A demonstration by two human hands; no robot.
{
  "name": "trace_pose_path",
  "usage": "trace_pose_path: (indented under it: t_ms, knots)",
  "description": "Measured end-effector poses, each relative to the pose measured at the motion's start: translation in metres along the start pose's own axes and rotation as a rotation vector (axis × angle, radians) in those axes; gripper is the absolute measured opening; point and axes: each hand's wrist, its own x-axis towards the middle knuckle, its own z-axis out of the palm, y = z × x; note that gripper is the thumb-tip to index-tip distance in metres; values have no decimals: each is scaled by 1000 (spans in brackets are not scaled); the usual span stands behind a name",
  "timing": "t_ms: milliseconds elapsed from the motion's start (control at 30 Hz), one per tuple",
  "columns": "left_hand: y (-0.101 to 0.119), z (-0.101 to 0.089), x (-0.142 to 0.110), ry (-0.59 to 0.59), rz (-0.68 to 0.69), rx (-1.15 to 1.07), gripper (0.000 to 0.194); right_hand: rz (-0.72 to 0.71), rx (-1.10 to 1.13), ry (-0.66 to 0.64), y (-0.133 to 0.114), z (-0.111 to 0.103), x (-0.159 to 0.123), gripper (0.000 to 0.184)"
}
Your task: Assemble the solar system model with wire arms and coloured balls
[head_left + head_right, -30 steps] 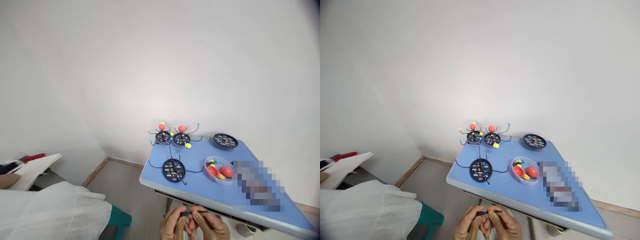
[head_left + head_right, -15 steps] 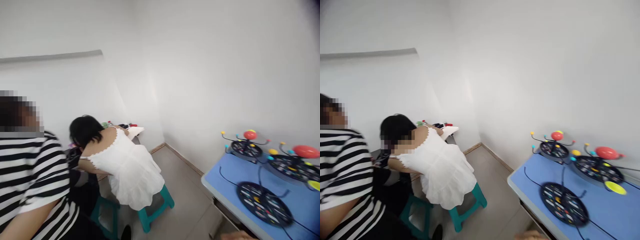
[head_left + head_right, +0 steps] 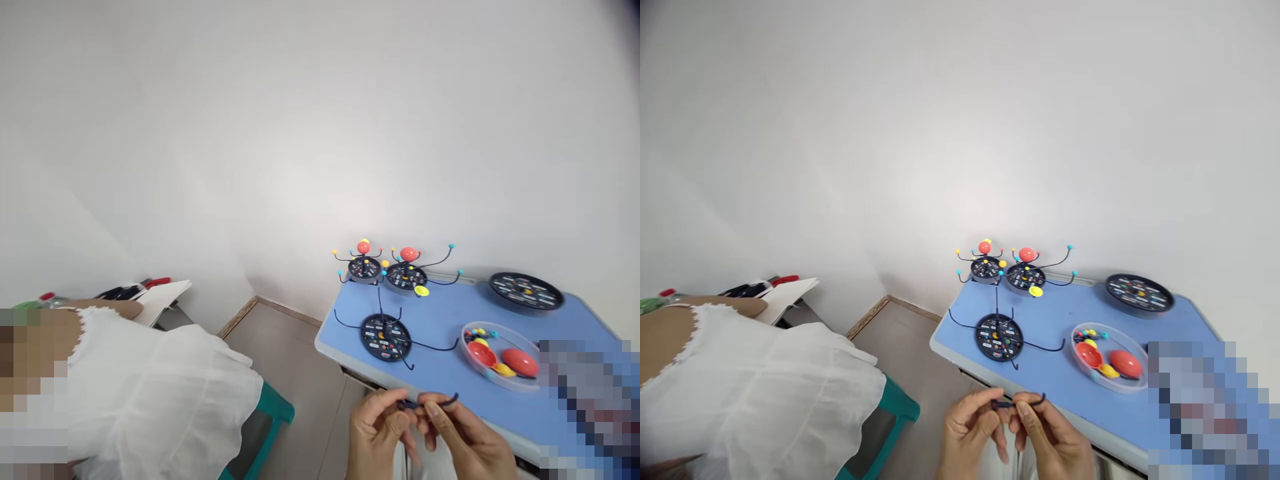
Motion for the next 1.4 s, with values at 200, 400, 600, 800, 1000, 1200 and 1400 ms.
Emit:
trace_pose_path:
  t_ms: [200, 400, 600, 800, 1000, 1200, 1400]
  knots:
    - [38, -17, 25, -73, -80, 262, 38, 173, 159, -625, -27, -3, 23, 48]
    - [38, -14, 36, -209, -133, 180, 31, 344, 273, -787, -20, 17, 28, 54]
    - [50, -5, 47, -52, -139, 184, 35, 397, 224, -730, -43, 16, 46, 49]
    - [53, 2, 76, 218, -26, 190, 27, 102, -14, -596, -71, 10, 90, 34]
    - [42, 7, 99, 267, -1, 33, 25, -61, -197, -502, -67, 18, 132, 17]
    - [31, 7, 115, 201, -107, -53, 31, -270, -395, -524, -58, 24, 148, 11]
    - [8, 3, 122, 270, -84, -17, 38, -492, -644, -371, -39, 27, 146, 23]
